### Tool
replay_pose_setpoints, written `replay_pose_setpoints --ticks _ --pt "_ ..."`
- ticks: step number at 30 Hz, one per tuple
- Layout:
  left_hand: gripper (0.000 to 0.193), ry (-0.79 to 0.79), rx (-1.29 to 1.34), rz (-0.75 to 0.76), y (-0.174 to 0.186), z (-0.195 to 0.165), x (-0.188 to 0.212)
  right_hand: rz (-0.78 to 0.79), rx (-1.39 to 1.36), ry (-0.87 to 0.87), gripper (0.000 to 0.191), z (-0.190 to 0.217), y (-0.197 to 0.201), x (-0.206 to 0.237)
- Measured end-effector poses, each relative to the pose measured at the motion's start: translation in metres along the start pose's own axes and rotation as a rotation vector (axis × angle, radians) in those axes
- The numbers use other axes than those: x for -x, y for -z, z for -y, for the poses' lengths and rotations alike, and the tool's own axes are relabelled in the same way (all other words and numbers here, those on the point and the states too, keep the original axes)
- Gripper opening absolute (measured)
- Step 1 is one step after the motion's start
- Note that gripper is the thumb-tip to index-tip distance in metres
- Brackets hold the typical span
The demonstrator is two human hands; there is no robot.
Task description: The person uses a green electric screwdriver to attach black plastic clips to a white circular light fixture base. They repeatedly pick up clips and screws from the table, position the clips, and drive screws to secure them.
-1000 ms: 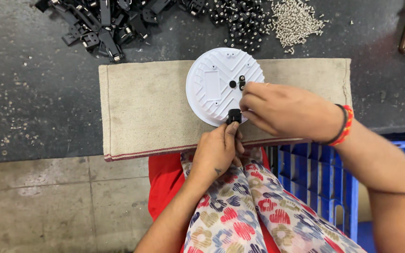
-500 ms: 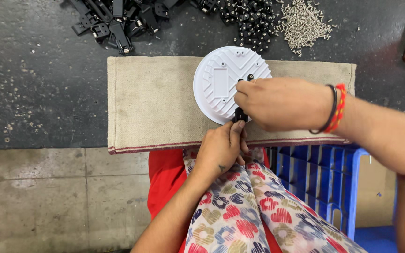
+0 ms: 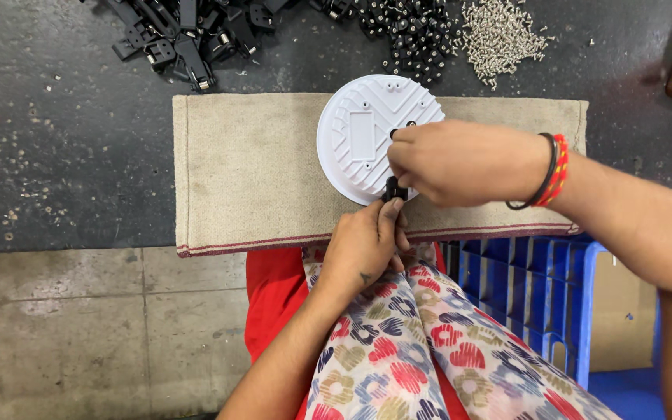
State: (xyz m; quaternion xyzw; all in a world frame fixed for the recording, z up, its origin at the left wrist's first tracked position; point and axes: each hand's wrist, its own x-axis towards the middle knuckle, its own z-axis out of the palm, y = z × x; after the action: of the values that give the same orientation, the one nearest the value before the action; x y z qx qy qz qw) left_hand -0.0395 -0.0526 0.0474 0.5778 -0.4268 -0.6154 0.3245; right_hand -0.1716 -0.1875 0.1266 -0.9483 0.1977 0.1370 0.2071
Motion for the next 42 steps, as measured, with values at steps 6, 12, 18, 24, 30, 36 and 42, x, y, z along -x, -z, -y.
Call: replay_pose_setpoints --ticks 6,12,18,24,30,36,42 --pt "0.041 0.006 0.016 -0.004 0.0 0.003 0.001 -0.088 -0.221 -0.219 0.021 -0.01 -0.003 0.005" --pt "0.043 0.049 0.014 0.017 0.001 0.001 0.0 -0.665 -0.56 -0.277 0.012 -0.027 -0.032 0.077" --pt "0.044 0.1 -0.015 0.065 0.002 0.0 -0.005 -1.03 -0.467 -0.584 0.01 -0.093 -0.088 0.108" --pt "0.044 0.115 -0.017 0.055 0.0 0.0 -0.004 -0.948 -0.271 -0.546 0.013 -0.133 -0.096 0.091" --pt "0.044 0.099 -0.026 0.043 -0.001 0.0 -0.005 -0.91 -0.149 -0.668 0.013 -0.138 -0.1 0.077" --pt "0.044 0.086 -0.03 0.044 0.001 -0.002 -0.003 -0.894 0.002 -0.558 0.008 -0.129 -0.091 0.068" --pt "0.043 0.055 -0.025 0.029 -0.001 -0.004 -0.003 -0.681 -0.433 -0.196 0.007 -0.046 -0.057 0.063"
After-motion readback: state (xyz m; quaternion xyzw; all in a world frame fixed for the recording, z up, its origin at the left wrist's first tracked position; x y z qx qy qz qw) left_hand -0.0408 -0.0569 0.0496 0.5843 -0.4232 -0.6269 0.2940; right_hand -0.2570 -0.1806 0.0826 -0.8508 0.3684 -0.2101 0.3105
